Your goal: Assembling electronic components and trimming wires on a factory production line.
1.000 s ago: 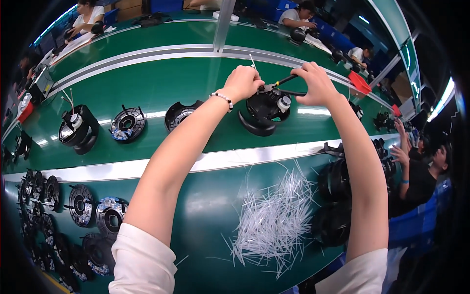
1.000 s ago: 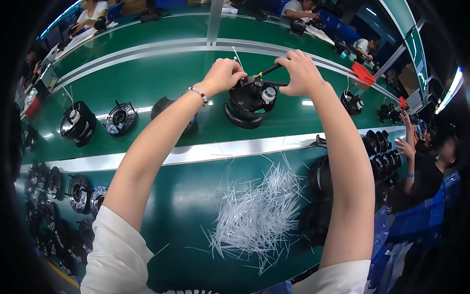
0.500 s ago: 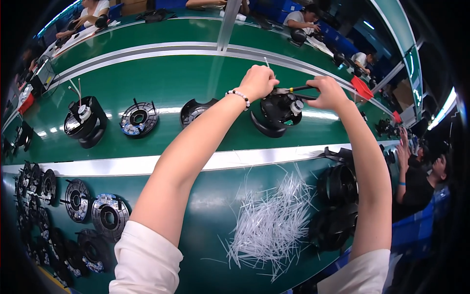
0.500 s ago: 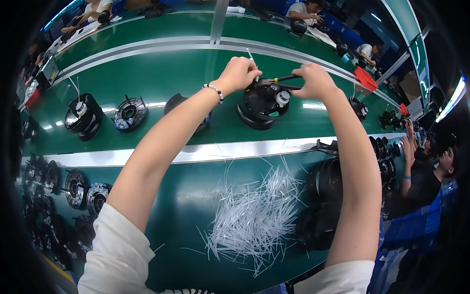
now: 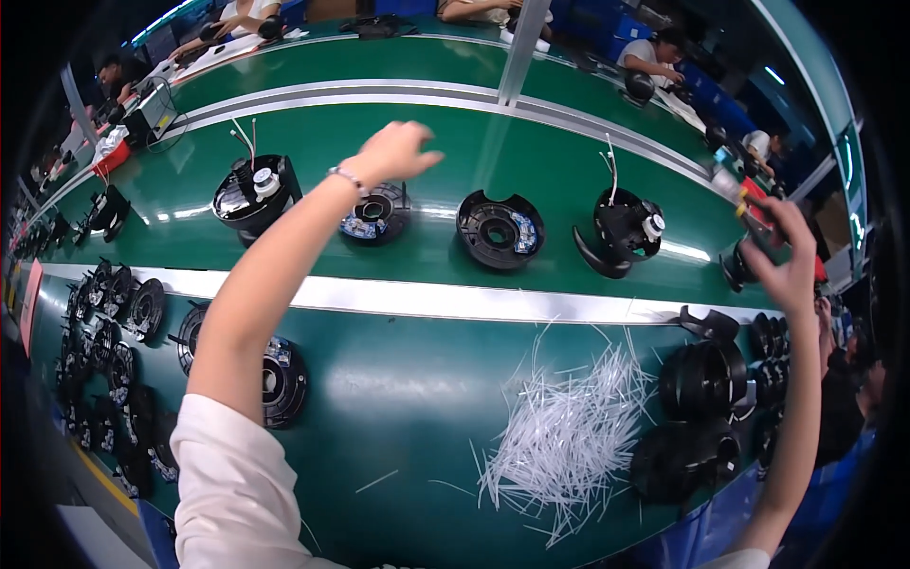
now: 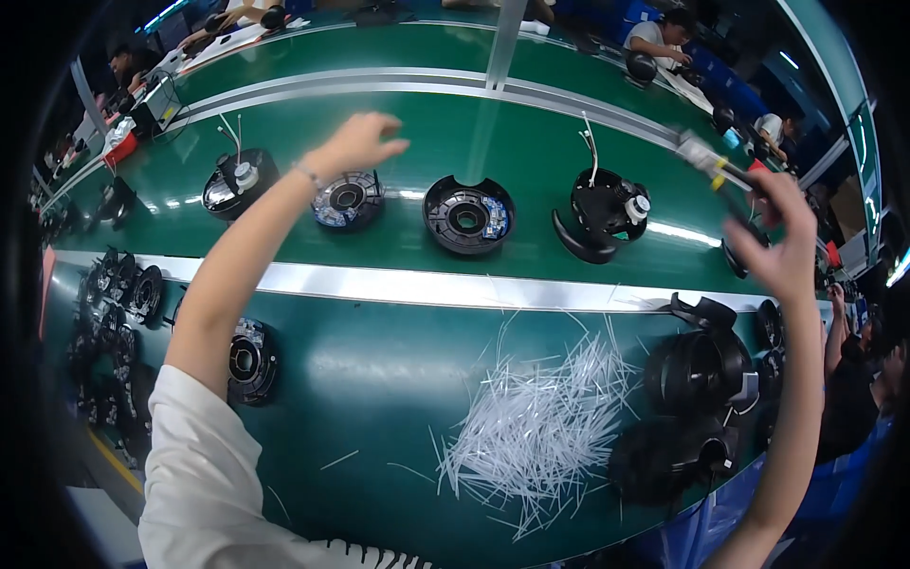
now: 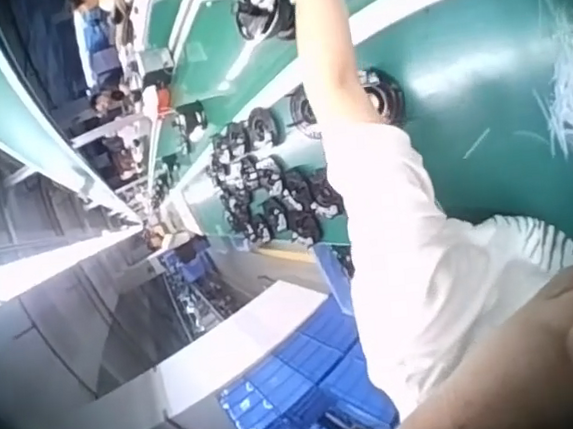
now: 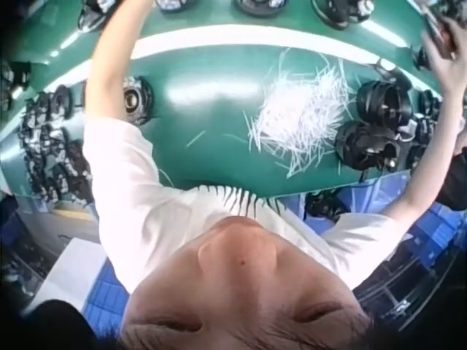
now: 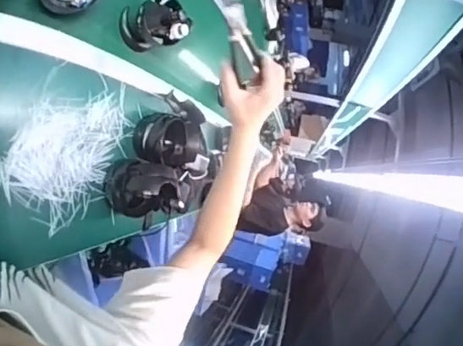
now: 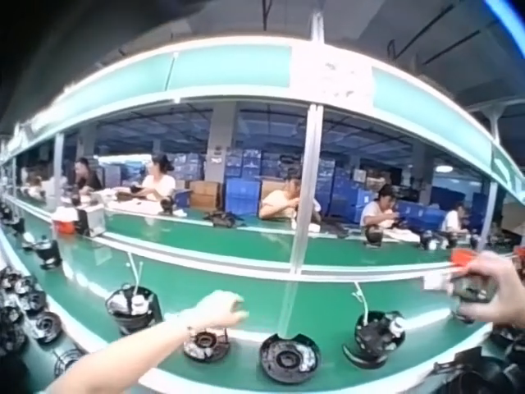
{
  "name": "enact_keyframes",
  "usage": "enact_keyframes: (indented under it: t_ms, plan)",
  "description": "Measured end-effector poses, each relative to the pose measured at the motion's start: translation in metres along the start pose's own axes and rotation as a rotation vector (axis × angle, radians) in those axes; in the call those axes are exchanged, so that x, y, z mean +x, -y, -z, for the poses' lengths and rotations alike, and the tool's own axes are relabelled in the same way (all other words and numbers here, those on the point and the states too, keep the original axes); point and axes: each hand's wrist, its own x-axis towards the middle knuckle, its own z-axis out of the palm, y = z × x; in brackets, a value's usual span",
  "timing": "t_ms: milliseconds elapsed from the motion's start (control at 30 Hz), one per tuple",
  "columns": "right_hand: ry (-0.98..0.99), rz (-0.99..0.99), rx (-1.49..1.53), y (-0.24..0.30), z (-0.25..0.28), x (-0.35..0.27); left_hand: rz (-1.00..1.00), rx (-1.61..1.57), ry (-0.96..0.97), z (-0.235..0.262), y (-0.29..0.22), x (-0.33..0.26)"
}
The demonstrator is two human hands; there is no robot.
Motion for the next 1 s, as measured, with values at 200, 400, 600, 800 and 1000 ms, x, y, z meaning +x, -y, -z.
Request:
enact_keyframes:
  t_ms: [200,400,600,800,1000]
  plan:
    - [0.457,0.213,0.087,0.172,0.012,-0.060,0.273,-0.034,0.430,0.015,0.033,-0.047]
    - [0.527,0.112,0.433,0.260,-0.020,-0.160,0.065,-0.208,0.005,0.044,-0.028,-0.086]
    - [0.376,-0.147,0.521,0.319,-0.084,-0.220,0.050,-0.864,0.024,0.097,-0.090,-0.190]
    - [0.142,-0.168,0.462,0.289,-0.046,-0.221,0.347,-1.192,0.042,0.135,-0.139,-0.290]
    - [-0.247,-0.866,-0.110,0.153,-0.004,-0.227,0.592,-1.468,-0.016,0.128,-0.133,-0.341]
